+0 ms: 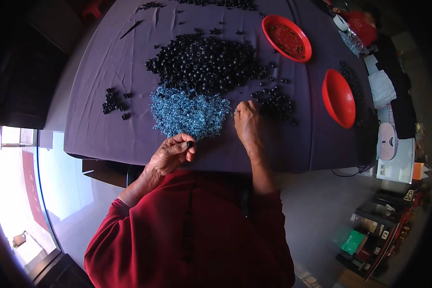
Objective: Sorting small blue and black plastic components into piles and containers on a workbench.
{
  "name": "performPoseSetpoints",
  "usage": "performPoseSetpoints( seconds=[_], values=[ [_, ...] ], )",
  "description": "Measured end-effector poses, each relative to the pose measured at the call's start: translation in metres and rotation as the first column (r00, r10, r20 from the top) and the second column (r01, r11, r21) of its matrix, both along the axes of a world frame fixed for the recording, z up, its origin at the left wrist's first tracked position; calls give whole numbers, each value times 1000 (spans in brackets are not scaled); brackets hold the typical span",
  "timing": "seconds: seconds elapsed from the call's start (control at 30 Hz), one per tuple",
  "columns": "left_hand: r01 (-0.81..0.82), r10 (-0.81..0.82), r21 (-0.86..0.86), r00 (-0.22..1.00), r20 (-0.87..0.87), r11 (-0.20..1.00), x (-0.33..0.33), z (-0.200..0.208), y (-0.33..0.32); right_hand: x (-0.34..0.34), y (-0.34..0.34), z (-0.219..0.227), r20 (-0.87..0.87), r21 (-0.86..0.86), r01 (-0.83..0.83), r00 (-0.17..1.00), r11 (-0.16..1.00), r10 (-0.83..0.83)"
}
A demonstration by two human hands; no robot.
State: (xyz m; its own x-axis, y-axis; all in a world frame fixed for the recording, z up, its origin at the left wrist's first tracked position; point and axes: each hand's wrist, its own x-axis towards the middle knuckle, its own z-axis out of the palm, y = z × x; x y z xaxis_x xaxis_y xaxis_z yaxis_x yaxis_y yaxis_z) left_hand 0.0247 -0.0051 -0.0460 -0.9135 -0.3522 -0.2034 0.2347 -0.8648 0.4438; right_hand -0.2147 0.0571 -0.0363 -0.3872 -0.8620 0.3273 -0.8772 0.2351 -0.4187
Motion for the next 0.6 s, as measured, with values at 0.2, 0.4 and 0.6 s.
performPoseSetpoints(
  seconds=[0.2,0.4,0.6],
  values=[
    [20,-20,20,1000,-14,1000,-5,-3,3,-1,6,8,469,-55,65,883,996,-31],
    [30,-30,17,999,-9,999,-5,-3,3,0,9,6,553,-243,13,823,970,127],
    [32,-32,28,999,-5,999,-6,-3,4,-6,15,-2,686,-210,178,728,961,15]
  ],
)
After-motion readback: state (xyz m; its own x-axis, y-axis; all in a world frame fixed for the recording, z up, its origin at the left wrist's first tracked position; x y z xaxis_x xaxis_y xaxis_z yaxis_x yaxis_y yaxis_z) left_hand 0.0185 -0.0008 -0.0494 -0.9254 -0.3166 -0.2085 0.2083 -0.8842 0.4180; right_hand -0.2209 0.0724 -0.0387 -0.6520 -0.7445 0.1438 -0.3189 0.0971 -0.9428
